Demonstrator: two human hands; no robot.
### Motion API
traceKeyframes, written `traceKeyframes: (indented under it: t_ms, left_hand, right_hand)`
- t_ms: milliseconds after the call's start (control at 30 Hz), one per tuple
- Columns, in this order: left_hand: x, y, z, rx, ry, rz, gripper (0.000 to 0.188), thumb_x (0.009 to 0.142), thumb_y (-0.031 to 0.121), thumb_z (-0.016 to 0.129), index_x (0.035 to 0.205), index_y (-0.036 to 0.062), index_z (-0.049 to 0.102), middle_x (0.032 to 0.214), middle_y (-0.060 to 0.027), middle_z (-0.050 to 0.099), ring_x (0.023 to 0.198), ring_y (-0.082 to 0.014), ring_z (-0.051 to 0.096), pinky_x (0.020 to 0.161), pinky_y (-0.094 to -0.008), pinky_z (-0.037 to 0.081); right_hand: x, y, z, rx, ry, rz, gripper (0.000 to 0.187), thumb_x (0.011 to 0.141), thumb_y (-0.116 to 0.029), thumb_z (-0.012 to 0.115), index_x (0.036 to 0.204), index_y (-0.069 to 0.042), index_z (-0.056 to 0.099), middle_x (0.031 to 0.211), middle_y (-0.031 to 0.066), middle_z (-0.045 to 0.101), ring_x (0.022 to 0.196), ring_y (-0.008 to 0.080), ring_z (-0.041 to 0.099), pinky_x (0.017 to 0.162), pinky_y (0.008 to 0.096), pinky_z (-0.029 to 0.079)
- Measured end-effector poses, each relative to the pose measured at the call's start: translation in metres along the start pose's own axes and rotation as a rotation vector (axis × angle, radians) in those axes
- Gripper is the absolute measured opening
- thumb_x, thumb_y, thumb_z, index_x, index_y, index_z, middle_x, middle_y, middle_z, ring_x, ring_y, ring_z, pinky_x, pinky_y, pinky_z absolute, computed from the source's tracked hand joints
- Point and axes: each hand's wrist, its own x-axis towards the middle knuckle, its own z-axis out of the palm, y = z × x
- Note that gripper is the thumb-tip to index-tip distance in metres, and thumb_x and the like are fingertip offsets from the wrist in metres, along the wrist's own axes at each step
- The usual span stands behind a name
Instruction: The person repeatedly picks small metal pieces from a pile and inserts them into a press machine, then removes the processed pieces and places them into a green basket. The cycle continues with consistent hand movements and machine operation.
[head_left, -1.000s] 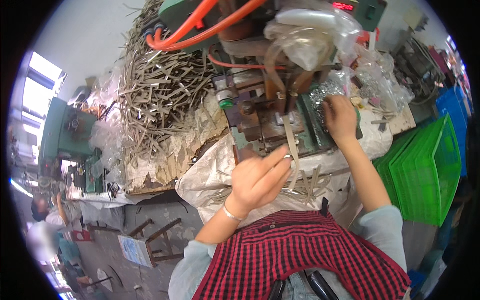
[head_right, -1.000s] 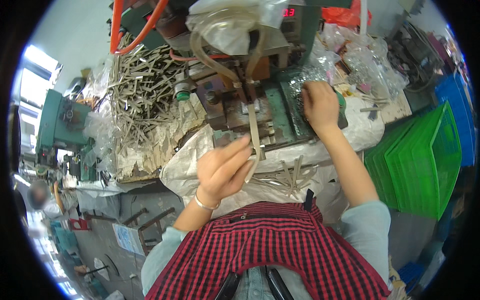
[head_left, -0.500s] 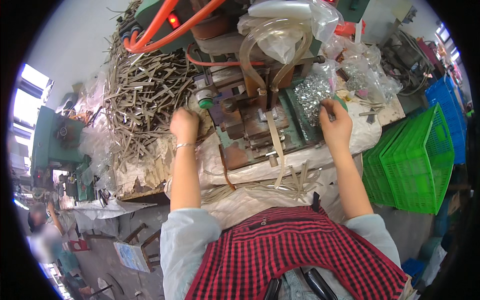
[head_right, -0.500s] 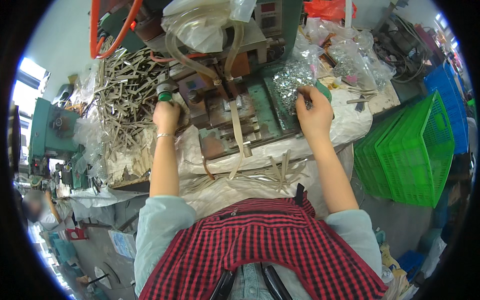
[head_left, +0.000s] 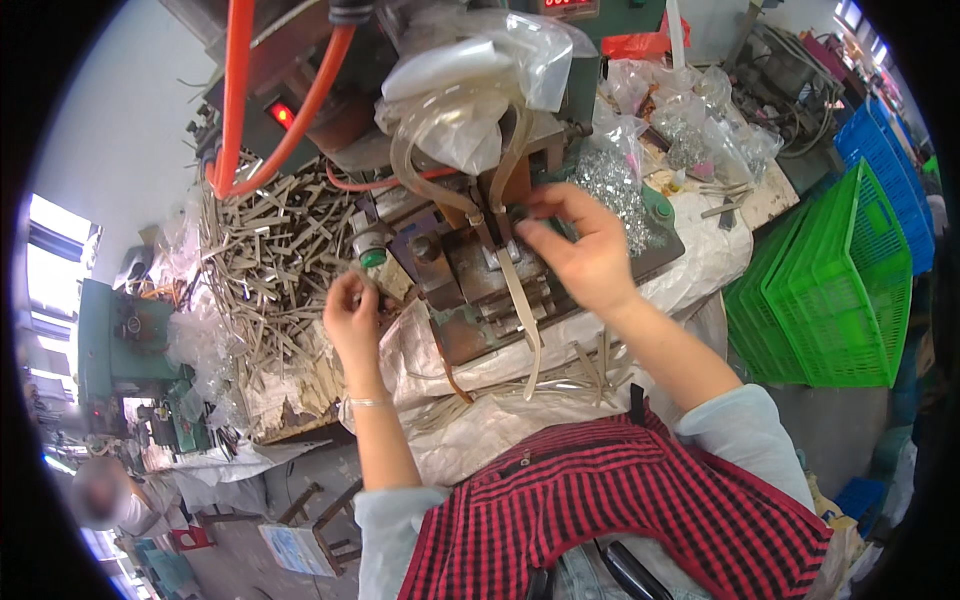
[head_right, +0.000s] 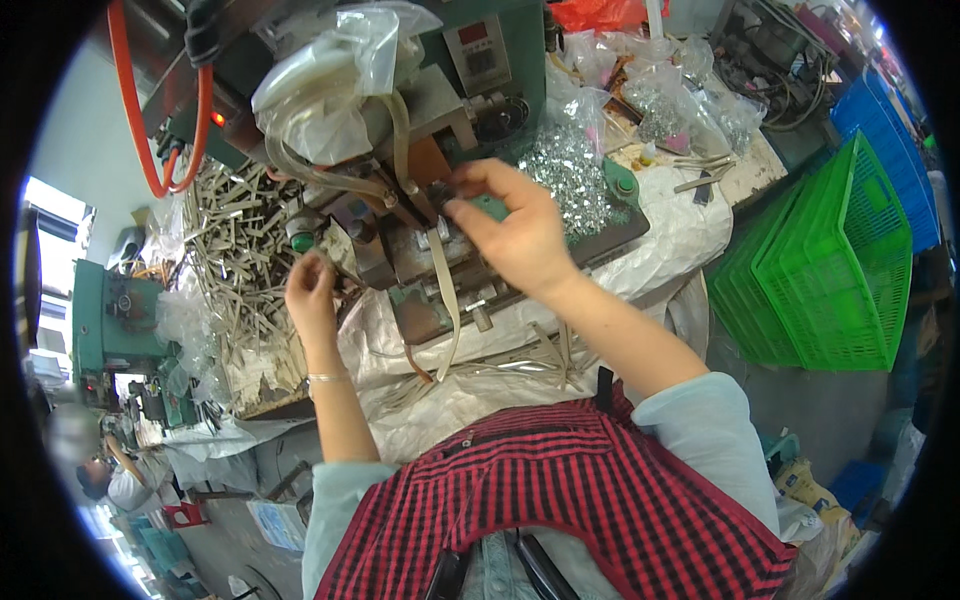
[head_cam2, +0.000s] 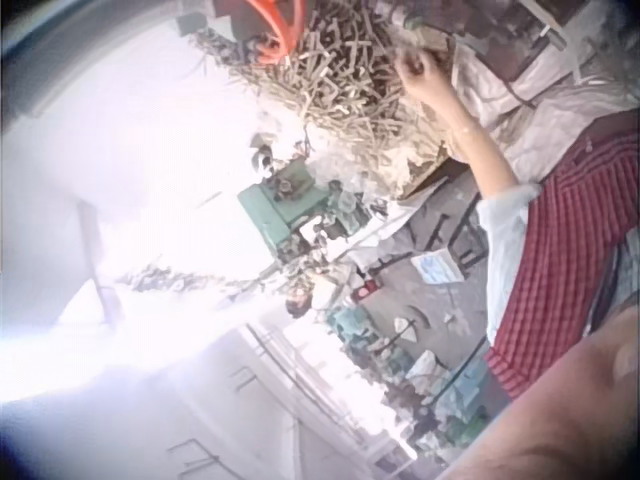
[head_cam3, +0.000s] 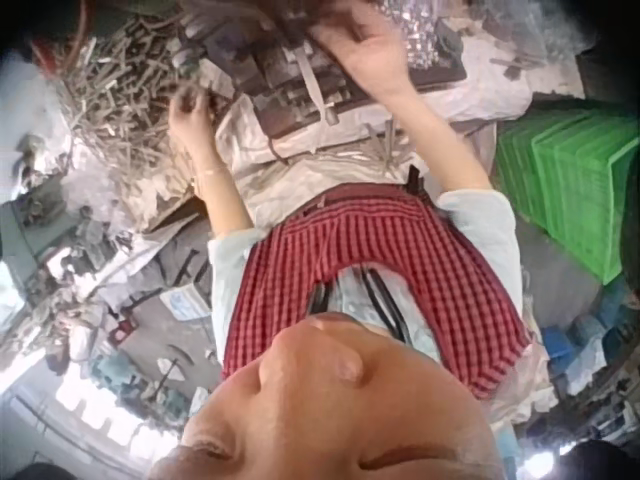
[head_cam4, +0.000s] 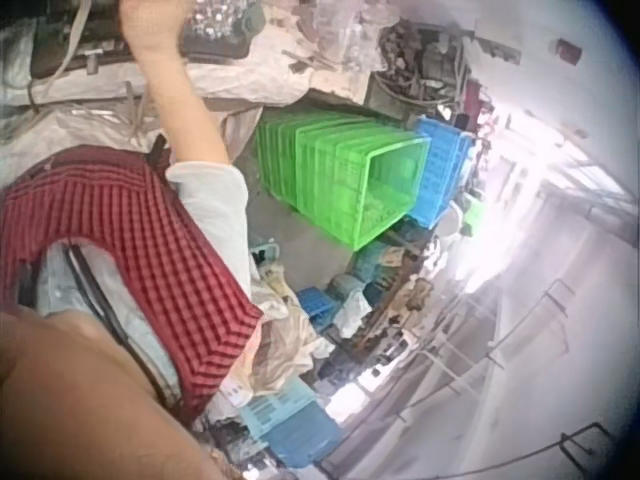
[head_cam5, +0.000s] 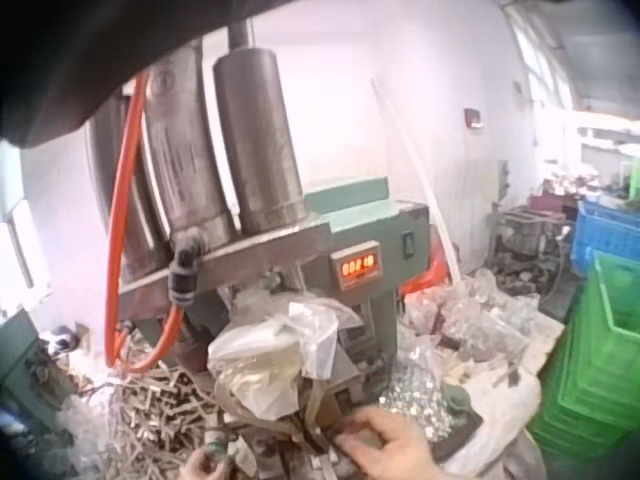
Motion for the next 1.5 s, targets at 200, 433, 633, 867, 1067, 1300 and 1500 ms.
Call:
traceKeyframes:
  t_ms: [200,433,633,867,1067,1300,1500]
  left_hand:
    - [-0.031,0.031,0.011,-0.259,0.167,0.101,0.015,0.104,0.015,0.065,0.099,0.0008,0.067,0.083,-0.0053,0.071,0.061,-0.0107,0.063,0.053,-0.0208,0.044]
    - [-0.066,0.139,0.02,-0.098,0.05,0.988,0.009,0.101,-0.003,0.055,0.108,-0.0048,0.06,0.098,-0.0275,0.072,0.08,-0.0283,0.072,0.065,-0.0355,0.064]
    - [-0.084,0.14,0.041,0.363,-0.286,1.177,0.021,0.08,0.009,0.083,0.098,0.0041,0.073,0.102,-0.0162,0.078,0.064,-0.0189,0.066,0.053,-0.0285,0.045]
    - [-0.067,0.119,0.075,0.223,-0.259,1.337,0.025,0.073,0.006,0.086,0.093,0.0064,0.07,0.098,-0.0123,0.076,0.052,-0.0154,0.057,0.045,-0.0277,0.042]
    - [-0.073,0.121,0.072,0.231,-0.255,1.264,0.024,0.074,0.004,0.085,0.094,0.0071,0.072,0.102,-0.0134,0.077,0.056,-0.0162,0.061,0.048,-0.0282,0.045]
    - [-0.115,0.083,0.012,0.375,-0.063,0.994,0.021,0.08,-0.004,0.078,0.1,0.0029,0.074,0.106,-0.0145,0.077,0.069,-0.021,0.065,0.062,-0.0296,0.05]
    - [-0.027,0.029,0.005,0.555,0.076,0.342,0.009,0.085,0.009,0.074,0.094,0.0077,0.071,0.095,-0.0099,0.066,0.094,-0.0336,0.065,0.081,-0.0418,0.051]
  right_hand:
    - [-0.011,0.006,0.019,0.25,0.073,0.148,0.037,0.088,0.002,0.072,0.124,0.003,0.062,0.104,0.0052,0.071,0.095,0.0106,0.065,0.087,0.0265,0.051]
    - [-0.005,-0.022,0.028,0.422,0.043,0.295,0.041,0.089,0.002,0.069,0.128,0.003,0.057,0.093,0.0035,0.071,0.09,0.0081,0.064,0.085,0.0236,0.05]
    - [-0.016,-0.037,-0.013,0.121,-0.215,0.15,0.042,0.089,-0.002,0.066,0.131,-0.003,0.064,0.134,0.0131,0.065,0.12,0.0256,0.065,0.104,0.0376,0.05]
    - [-0.019,0.084,-0.095,-0.978,0.125,-0.212,0.016,0.08,-0.019,0.081,0.093,-0.011,0.078,0.121,0.0171,0.067,0.123,0.039,0.059,0.102,0.0471,0.049]
    - [0.01,0.083,-0.057,-0.967,0.106,-0.287,0.009,0.079,-0.015,0.08,0.085,-0.011,0.074,0.111,0.0077,0.069,0.11,0.0312,0.063,0.082,0.044,0.054]
    - [-0.003,0.087,-0.064,-0.949,0.064,-0.331,0.015,0.087,-0.013,0.077,0.097,-0.003,0.072,0.095,0.0083,0.071,0.088,0.0277,0.067,0.076,0.0375,0.054]
    - [-0.024,0.106,-0.089,0.001,0.525,0.229,0.018,0.101,-0.015,0.068,0.106,0.001,0.073,0.097,0.0003,0.071,0.084,0.0076,0.061,0.08,0.025,0.05]
